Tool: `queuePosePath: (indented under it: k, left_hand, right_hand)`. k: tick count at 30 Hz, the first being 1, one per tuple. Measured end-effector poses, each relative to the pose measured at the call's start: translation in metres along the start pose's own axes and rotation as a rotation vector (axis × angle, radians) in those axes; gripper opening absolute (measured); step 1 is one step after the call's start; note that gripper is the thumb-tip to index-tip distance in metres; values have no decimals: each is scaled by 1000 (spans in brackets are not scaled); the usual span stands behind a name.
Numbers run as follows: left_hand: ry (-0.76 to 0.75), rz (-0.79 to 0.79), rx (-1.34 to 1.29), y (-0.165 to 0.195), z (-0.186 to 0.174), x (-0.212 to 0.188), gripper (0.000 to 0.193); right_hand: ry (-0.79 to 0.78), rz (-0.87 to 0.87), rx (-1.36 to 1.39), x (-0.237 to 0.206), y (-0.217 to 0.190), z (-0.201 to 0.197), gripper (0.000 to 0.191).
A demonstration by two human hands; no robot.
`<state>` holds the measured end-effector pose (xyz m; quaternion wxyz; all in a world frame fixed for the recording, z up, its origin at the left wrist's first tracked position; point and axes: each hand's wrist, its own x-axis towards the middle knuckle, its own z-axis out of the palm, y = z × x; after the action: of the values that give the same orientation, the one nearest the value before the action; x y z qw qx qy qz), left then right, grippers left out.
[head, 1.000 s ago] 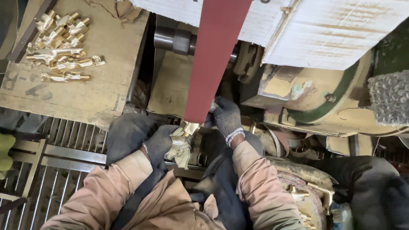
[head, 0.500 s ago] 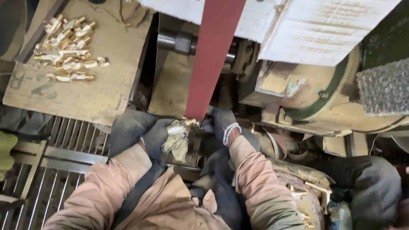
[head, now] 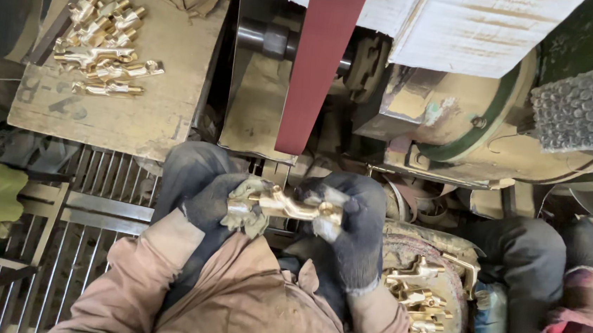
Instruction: The person sits at a belt sander and repeatedly presses small brass-colored metal parts against the moving belt using a cloth. They pick up parts from a pile on their lap, sand them, and place them on a nearby surface.
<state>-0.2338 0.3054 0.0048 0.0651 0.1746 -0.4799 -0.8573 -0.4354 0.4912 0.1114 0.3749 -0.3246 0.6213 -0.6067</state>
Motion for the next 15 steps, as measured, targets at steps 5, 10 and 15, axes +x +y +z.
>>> queuePosePath:
  k: [5,10,15]
  left_hand:
    - [56,165,103,-3,8,-8,57]
    - [20,83,-107,1,16,-15,75]
    - [168,88,-352,7,30,-13,56]
  right_hand:
    - [107,56,-326,-24,6,-3,53]
    - [79,114,53,-26,18,-8,57]
    - [-146,84,165,-17,31,-9,59]
